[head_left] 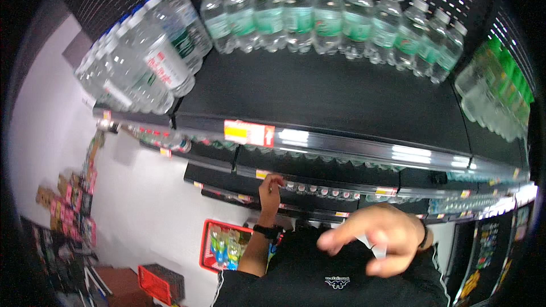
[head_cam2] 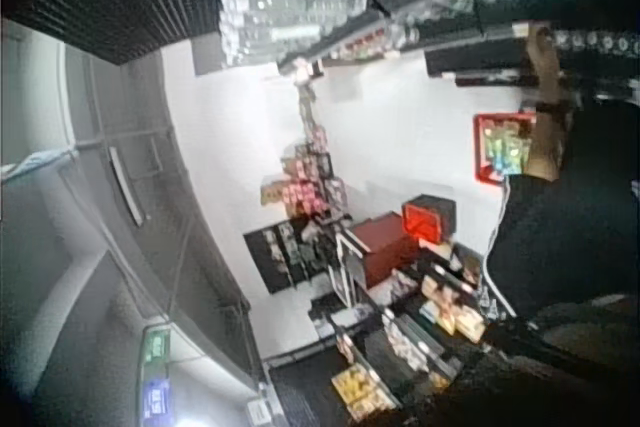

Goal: The person picks up several bottles of water and sports drinks one at a time and places them onto a shelf.

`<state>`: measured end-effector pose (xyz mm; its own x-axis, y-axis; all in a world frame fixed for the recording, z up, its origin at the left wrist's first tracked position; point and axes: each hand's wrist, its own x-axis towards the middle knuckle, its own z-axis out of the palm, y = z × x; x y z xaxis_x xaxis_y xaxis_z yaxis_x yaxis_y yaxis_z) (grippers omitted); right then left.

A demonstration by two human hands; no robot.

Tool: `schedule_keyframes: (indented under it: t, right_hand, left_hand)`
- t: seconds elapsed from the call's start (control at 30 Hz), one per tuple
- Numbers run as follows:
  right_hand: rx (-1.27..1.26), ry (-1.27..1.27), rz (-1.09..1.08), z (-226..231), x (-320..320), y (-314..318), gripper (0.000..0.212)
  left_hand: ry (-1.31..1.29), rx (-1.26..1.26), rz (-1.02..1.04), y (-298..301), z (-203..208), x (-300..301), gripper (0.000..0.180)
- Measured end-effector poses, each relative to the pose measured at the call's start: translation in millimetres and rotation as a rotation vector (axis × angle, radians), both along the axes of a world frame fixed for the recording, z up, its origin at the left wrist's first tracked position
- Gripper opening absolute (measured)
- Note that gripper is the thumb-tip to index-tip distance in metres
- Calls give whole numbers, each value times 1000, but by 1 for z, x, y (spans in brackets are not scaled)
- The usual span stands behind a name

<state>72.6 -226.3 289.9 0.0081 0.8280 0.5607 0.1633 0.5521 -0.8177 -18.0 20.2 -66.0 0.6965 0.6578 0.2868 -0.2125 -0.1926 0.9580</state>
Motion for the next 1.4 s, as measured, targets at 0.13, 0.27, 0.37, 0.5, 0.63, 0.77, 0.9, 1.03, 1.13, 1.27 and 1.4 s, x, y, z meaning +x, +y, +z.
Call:
schedule_keyframes:
  t: [0.13, 0.27, 0.37, 0.5, 0.63, 0.77, 0.9, 1.03, 1.13, 1.27, 1.4]
  right_hand:
    - [217, -76, 77, 54, -22, 32, 52]
    - [729, 239, -201, 64, -74, 60, 48]
    - [817, 367, -460, 66, -95, 72, 47]
    - [384, -164, -86, 77, -40, 37, 50]
    - [195, -706, -296, 72, -18, 5, 36]
    - [-57, -741, -973, 80, 21, -23, 34]
    - [-265, -812, -1535, 115, 123, -60, 36]
    - [-341, -963, -1647, 127, 251, -119, 50]
    - [-314, -1142, -1610, 122, 306, -118, 47]
    - [-209, -1351, -1608, 113, 341, -121, 41]
    - [-148, -1193, -1528, 121, 342, -131, 54]
  left_hand:
    - [-73, -176, -175, -5, 2, 2, 15]
    - [-23, -151, -148, -7, 4, -4, 16]
    - [-64, -168, -199, -2, -7, -10, 17]
    - [13, -221, -213, -1, -35, -12, 17]
    - [91, -194, -220, -13, -32, -8, 17]
    - [2, -113, -270, -17, -19, -3, 16]
    - [-39, -202, -314, -28, -14, -4, 17]
    - [103, 99, -336, -54, 18, 10, 17]
    - [33, 30, -330, -69, 20, 14, 19]
    - [-27, -168, -368, -104, 21, 26, 21]
    - [-57, 111, -420, -133, 59, 32, 22]
